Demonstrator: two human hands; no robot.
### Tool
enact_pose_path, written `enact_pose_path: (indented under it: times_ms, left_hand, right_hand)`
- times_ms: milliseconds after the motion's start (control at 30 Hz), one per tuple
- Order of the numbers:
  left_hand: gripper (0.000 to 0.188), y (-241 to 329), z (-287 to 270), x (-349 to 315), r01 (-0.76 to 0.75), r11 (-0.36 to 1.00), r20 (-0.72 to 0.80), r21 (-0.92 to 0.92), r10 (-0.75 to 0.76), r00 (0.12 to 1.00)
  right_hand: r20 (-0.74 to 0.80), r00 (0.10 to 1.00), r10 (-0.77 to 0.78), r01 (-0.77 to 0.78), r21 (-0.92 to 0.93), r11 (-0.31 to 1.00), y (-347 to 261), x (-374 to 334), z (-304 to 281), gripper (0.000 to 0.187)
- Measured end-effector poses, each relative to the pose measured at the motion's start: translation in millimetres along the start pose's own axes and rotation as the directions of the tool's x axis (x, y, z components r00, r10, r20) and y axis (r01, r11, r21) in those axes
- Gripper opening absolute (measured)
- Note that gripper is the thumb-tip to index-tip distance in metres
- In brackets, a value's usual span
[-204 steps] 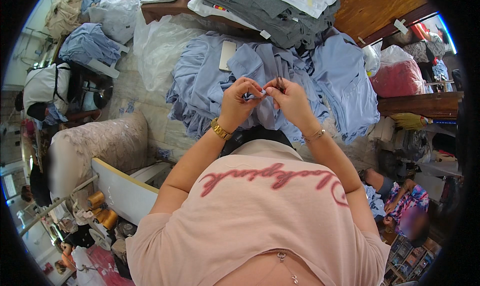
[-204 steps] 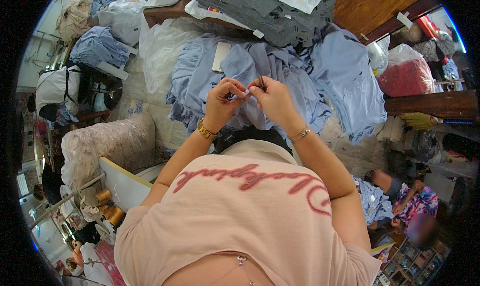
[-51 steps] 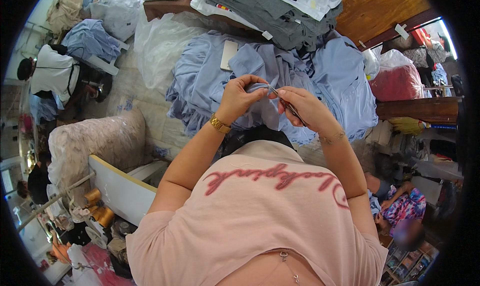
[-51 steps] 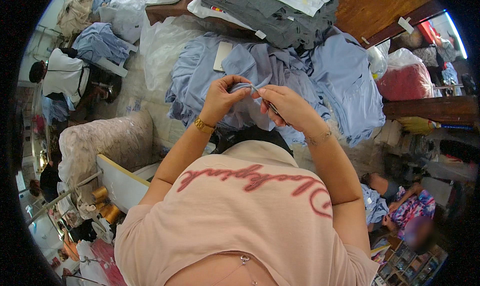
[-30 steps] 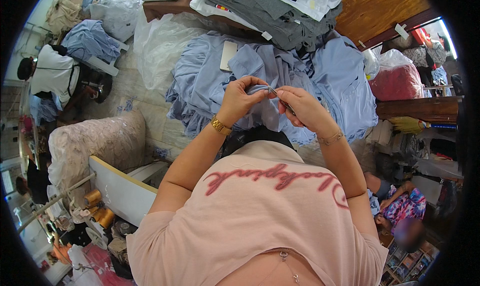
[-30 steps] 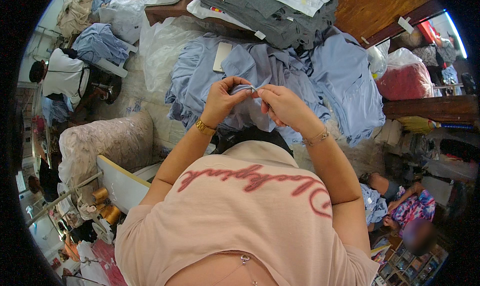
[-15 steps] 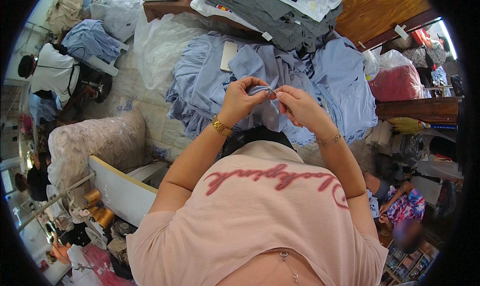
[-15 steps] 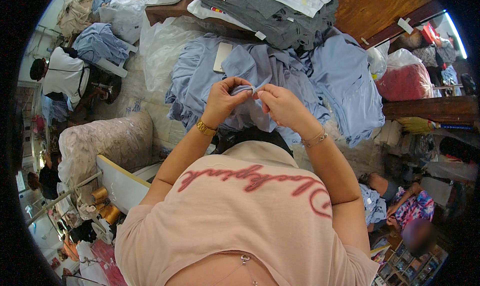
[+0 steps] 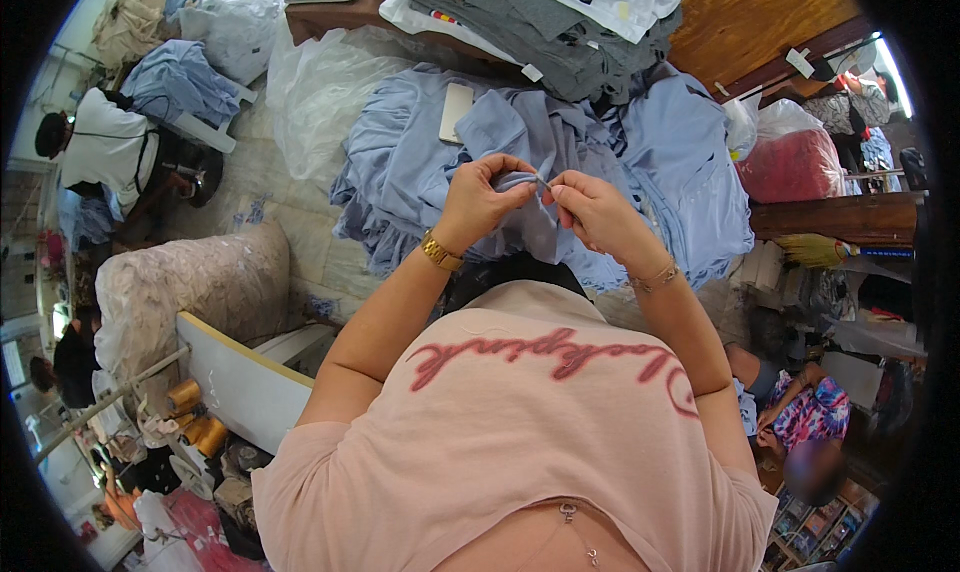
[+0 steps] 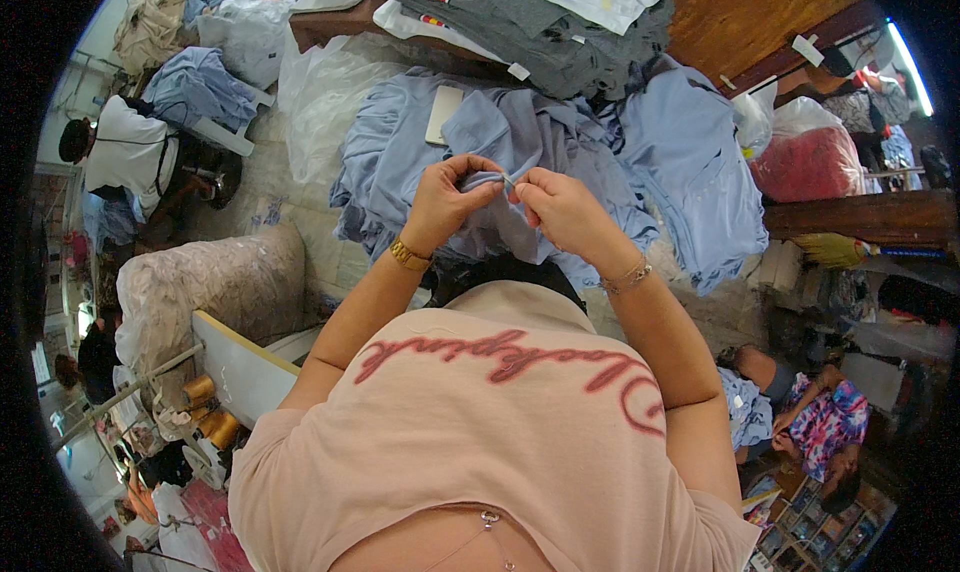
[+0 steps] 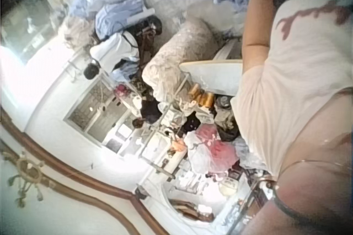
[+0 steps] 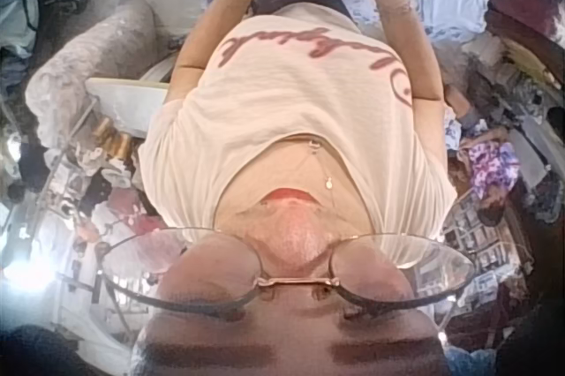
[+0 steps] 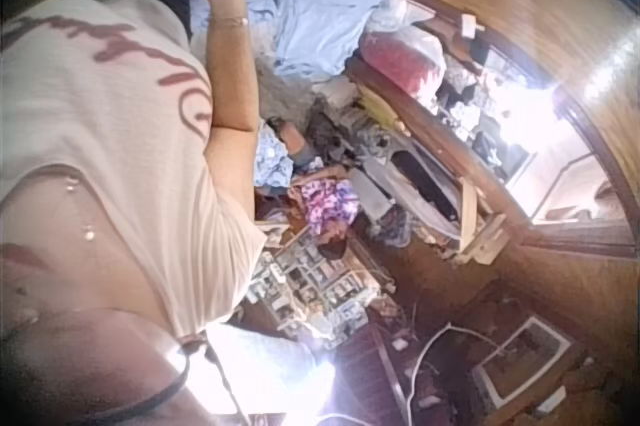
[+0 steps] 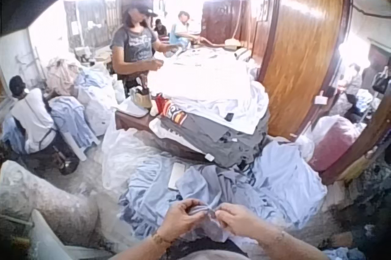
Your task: The person is inspecting light blue shirts by hand and using thread snips to trim excess threads. They check the buttons and garment tags before folding the shirts and placing them onto a stack.
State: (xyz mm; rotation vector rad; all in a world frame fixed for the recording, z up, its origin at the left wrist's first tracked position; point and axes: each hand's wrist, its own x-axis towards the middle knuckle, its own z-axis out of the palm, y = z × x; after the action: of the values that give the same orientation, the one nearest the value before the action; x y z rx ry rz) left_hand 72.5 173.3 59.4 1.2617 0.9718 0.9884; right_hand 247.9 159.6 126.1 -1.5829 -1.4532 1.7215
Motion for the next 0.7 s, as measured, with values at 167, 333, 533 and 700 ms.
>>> enact_pose_path:
  times_ms: [167,333,533,700]
  left_hand:
    - [0.018,-0.4,3.3,-0.3,0.012,0.998,0.004,-0.062,-0.012,1.000]
    - [0.016,-11.3,0.1,-3.5,0.070,0.980,-0.016,-0.185,-0.074,0.997]
    - [0.016,-15.1,-4.9,-5.7,0.093,0.954,-0.006,-0.285,-0.099,0.995]
    - [0.017,-9.6,-6.3,-5.3,0.057,0.935,0.009,-0.349,-0.058,0.998]
  right_hand:
    - [-0.009,1.000,0.000,0.000,0.025,1.000,4.4,0.0,1.1,0.020]
    - [0.049,0.999,0.011,-0.013,0.043,0.999,4.5,-4.9,0.9,0.024]
    - [-0.210,0.940,-0.267,0.254,-0.087,0.963,14.2,15.4,9.4,0.021]
    - [-0.233,0.900,-0.369,0.340,-0.155,0.928,11.7,30.1,22.6,0.014]
